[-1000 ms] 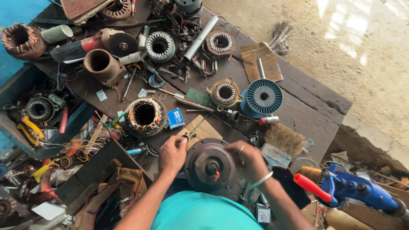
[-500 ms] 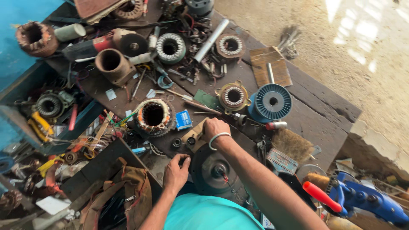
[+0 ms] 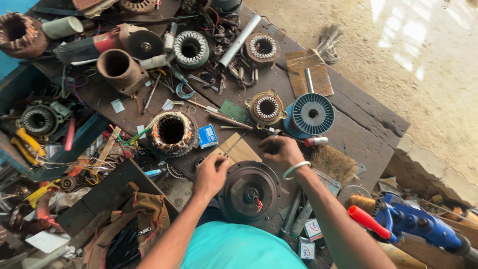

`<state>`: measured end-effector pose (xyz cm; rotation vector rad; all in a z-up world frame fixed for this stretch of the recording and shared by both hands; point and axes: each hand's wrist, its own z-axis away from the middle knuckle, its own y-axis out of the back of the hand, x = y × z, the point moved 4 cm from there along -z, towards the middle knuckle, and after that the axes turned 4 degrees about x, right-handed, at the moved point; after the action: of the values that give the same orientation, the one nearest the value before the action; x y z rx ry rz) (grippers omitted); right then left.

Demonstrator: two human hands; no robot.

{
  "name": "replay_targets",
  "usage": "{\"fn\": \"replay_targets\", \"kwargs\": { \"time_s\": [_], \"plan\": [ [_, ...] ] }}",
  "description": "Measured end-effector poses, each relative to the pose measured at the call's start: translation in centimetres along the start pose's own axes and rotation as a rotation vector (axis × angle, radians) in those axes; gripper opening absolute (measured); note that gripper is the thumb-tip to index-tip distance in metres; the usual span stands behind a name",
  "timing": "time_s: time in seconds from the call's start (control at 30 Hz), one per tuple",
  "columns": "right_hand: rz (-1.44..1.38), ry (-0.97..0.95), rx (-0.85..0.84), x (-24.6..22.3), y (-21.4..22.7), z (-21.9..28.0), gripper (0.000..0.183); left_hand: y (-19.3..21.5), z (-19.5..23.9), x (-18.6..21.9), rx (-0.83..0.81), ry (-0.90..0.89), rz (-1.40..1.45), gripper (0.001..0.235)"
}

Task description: The person is repairing an electric motor by hand, using a screwdriver to adjust internal components. They manipulate the motor housing and wires, occasionally using a hammer to tap parts into place.

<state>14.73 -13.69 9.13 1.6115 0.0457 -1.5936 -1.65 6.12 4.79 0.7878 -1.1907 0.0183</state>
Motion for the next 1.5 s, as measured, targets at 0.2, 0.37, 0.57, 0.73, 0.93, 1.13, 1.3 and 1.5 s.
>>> {"fn": "replay_targets", "kwargs": {
  "time_s": [0.2,0.37,0.57,0.73,0.93,1.13,1.3,1.5],
  "plan": [
    [0.138,0.058,0.025,-1.4,0.0,3.6,0.025,-6.2,-2.7,0.4,-0.271,0.019,-0.056,0.038],
    [0.231,0.087,0.064,-1.8,-0.3,4.3,0.024,-8.6,-3.4,-1.3,-0.355,0.079,-0.077,0.042],
    [0.31,0.21,0.04,-1.8,-0.7,4.1,0.018,-9.1,-3.6,-2.3,-0.323,0.087,-0.078,0.041],
    [0.3,0.164,-0.004,-1.8,-0.9,3.7,0.019,-9.1,-3.5,-2.0,-0.295,0.119,-0.088,0.038],
    [0.333,0.181,-0.082,-2.5,-0.7,3.2,0.02,-8.8,-3.5,-1.6,-0.262,0.104,-0.069,0.036],
    [0.376,0.251,-0.061,-0.7,-0.9,3.1,0.02,-9.8,-3.6,-3.2,-0.228,0.06,-0.009,0.036],
    [0.571,0.52,-0.013,-1.2,-1.5,3.0,0.014,-10.2,-3.5,-3.3,-0.206,-0.007,0.063,0.036],
    [0.499,0.178,-0.043,-1.2,-1.0,3.4,0.014,-10.1,-4.0,-3.1,-0.25,0.074,-0.025,0.034]
  ]
}}
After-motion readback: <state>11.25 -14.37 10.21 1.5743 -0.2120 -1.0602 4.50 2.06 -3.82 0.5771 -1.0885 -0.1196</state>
